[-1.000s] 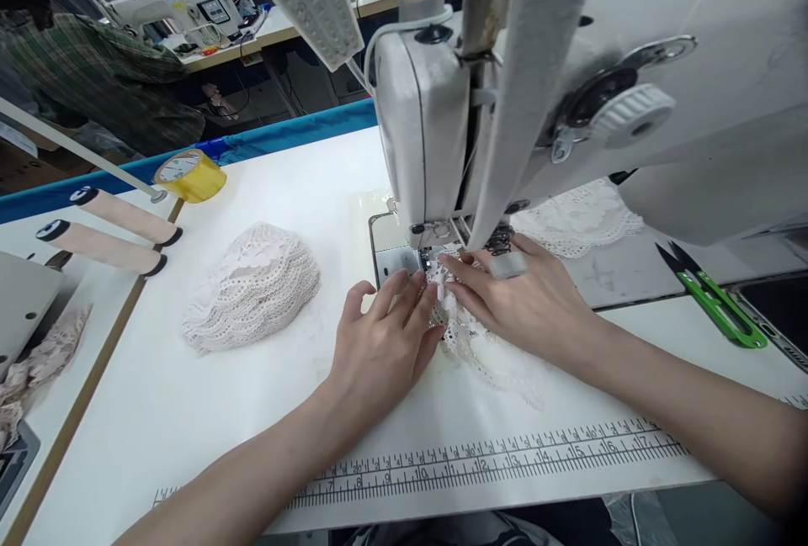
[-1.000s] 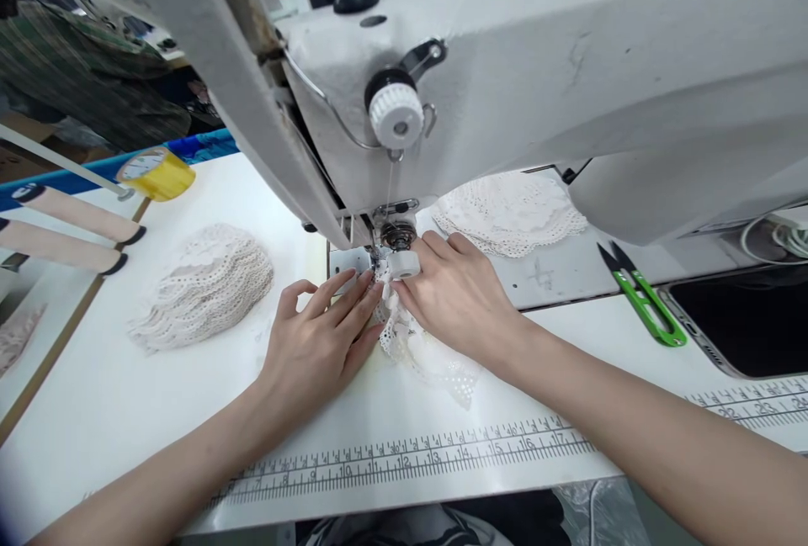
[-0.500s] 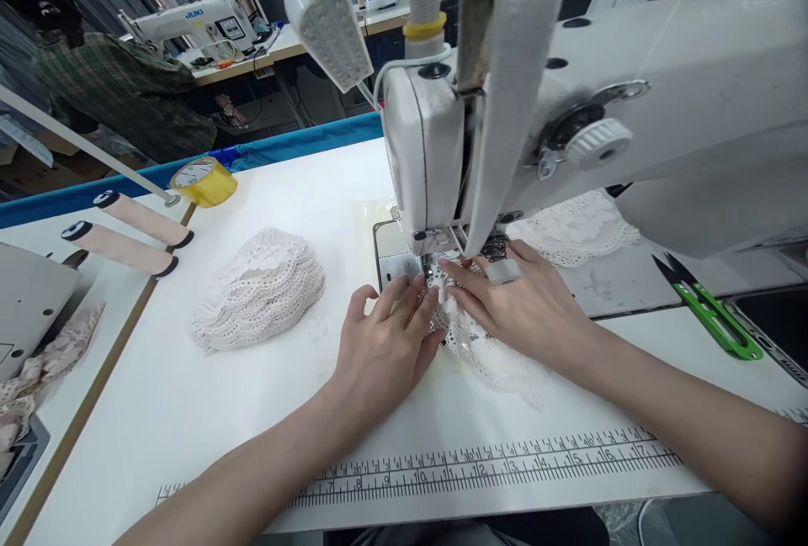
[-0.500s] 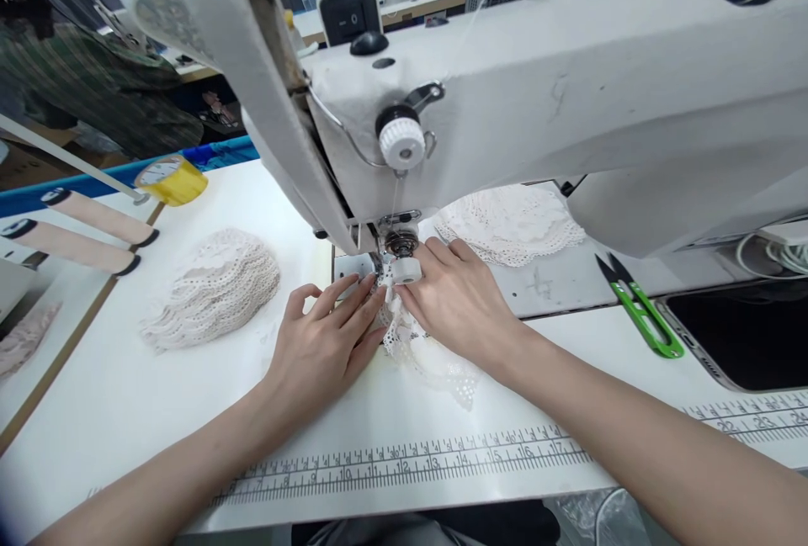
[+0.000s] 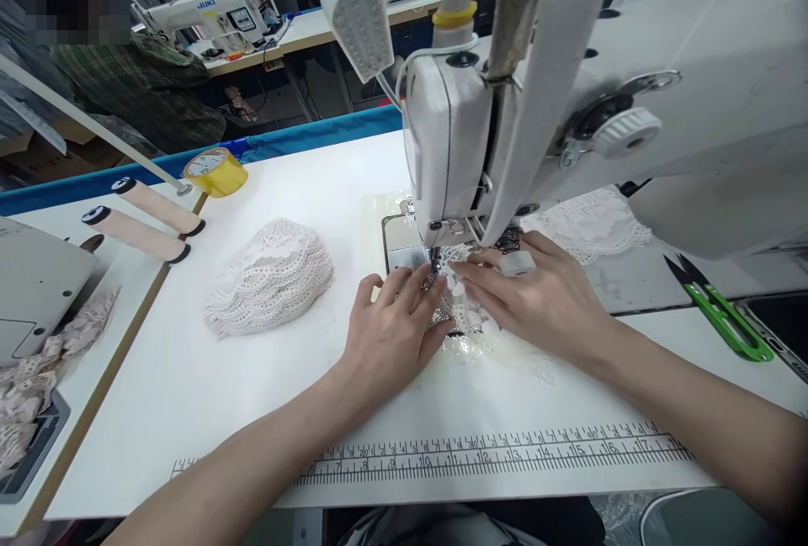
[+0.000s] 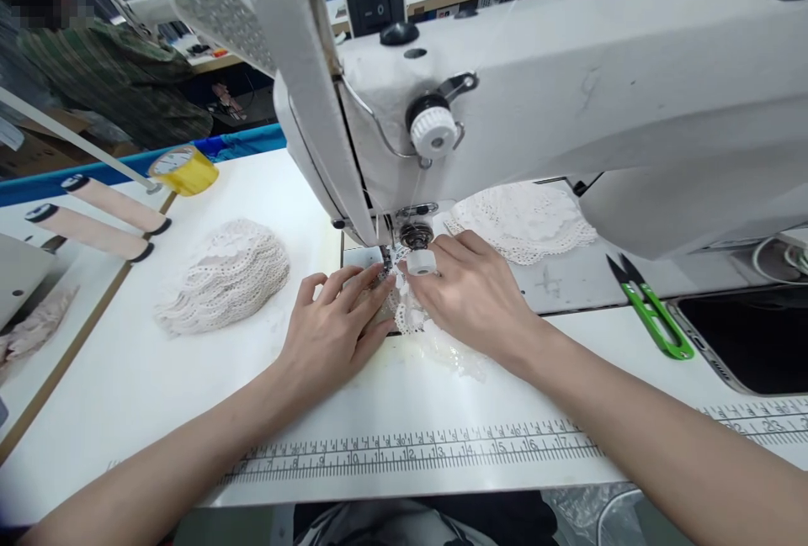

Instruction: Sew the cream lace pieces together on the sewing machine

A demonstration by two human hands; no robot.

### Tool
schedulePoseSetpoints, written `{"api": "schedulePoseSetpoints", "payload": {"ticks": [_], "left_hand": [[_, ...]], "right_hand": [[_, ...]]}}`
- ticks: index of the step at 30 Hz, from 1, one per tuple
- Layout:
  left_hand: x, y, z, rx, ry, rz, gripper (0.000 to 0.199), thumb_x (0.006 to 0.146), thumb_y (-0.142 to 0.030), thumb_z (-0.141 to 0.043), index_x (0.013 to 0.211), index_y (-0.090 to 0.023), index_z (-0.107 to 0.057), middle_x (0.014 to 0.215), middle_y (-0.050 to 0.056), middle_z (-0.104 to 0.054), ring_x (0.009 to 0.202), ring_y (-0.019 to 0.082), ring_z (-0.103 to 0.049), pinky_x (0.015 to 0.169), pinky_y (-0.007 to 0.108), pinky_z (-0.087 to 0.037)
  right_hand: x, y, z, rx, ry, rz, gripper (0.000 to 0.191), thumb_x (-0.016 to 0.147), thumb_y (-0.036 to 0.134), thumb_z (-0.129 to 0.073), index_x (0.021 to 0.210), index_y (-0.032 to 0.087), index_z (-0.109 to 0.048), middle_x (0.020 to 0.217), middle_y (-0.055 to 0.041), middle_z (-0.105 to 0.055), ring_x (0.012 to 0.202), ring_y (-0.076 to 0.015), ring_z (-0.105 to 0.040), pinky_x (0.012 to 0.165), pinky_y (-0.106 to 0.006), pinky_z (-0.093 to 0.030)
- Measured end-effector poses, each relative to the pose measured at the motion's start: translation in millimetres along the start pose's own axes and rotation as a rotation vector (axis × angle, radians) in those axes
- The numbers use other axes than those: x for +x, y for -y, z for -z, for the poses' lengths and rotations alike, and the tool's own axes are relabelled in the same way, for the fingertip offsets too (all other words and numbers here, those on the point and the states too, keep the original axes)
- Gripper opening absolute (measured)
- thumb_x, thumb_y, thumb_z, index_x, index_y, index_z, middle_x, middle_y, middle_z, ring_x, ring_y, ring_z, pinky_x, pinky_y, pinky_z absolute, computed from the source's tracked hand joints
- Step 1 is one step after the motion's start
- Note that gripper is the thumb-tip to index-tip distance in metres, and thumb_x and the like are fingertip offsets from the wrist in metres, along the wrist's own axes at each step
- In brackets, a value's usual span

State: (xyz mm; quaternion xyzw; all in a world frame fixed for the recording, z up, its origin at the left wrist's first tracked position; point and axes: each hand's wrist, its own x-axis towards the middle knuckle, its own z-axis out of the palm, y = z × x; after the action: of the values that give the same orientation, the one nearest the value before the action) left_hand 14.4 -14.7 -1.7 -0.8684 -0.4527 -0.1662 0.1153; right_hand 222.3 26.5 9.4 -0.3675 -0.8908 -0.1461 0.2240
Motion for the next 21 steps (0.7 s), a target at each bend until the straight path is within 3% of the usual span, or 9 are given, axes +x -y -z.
{"api": "schedulePoseSetpoints", "payload": {"ticks": [4,7,10,15,21], "left_hand": [[0.5,1.8,1.4,-0.074,-0.028,-0.025,0.030,0.095,-0.027,-0.052,0.123,-0.020,-0.061,0.124,0.006,-0.067,0.111,0.023,-0.059,0.092,0.042,-0.037],[3.8,3.9,6.0,-0.167,0.052,0.006,0.033,0.091,-0.021,-0.053,0.123,-0.021,-0.061,0.124,0.006,-0.066,0.110,0.023,-0.059,0.095,0.043,-0.036],[11.0,6.8,7.7,-0.225,0.109,0.028,0.036,0.085,-0.023,-0.058,0.122,-0.021,-0.062,0.122,0.006,-0.066,0.110,0.025,-0.058,0.095,0.043,-0.036],[27.7,12.5,-0.9,-0.304,0.036,0.154,0.014,0.093,-0.027,-0.057,0.092,-0.023,-0.070,0.097,0.001,-0.072,0.091,0.019,-0.063,0.086,0.040,-0.038],[34.1,21.6,-0.2,-0.559,0.111,0.271,0.024,0.095,-0.023,-0.052,0.083,-0.025,-0.072,0.095,0.000,-0.073,0.091,0.020,-0.064,0.084,0.040,-0.042]], "right_hand": [[-2.0,6.3,8.8,0.220,0.122,-0.014,0.034,0.089,0.045,-0.060,0.104,0.017,-0.071,0.088,-0.0064,-0.071,0.079,-0.0209,-0.062,0.068,-0.032,-0.042],[-2.5,9.4,7.7,0.251,0.186,-0.058,0.020,0.089,0.026,-0.056,0.101,0.017,-0.070,0.091,-0.0072,-0.071,0.076,-0.0195,-0.060,0.062,-0.030,-0.040],[-2.9,9.8,1.0,0.269,0.145,-0.120,0.026,0.090,0.013,-0.046,0.099,0.017,-0.070,0.085,-0.0056,-0.070,0.068,-0.0174,-0.058,0.062,-0.029,-0.039],[-2.3,9.6,-7.0,0.248,0.119,-0.205,0.028,0.095,0.017,-0.042,0.102,0.014,-0.069,0.074,-0.0045,-0.067,0.056,-0.0160,-0.053,0.064,-0.031,-0.041],[-4.9,6.8,-8.0,0.330,0.028,-0.200,0.021,0.094,0.028,-0.053,0.099,0.019,-0.072,0.081,-0.0040,-0.071,0.072,-0.0185,-0.061,0.075,-0.033,-0.043]]}}
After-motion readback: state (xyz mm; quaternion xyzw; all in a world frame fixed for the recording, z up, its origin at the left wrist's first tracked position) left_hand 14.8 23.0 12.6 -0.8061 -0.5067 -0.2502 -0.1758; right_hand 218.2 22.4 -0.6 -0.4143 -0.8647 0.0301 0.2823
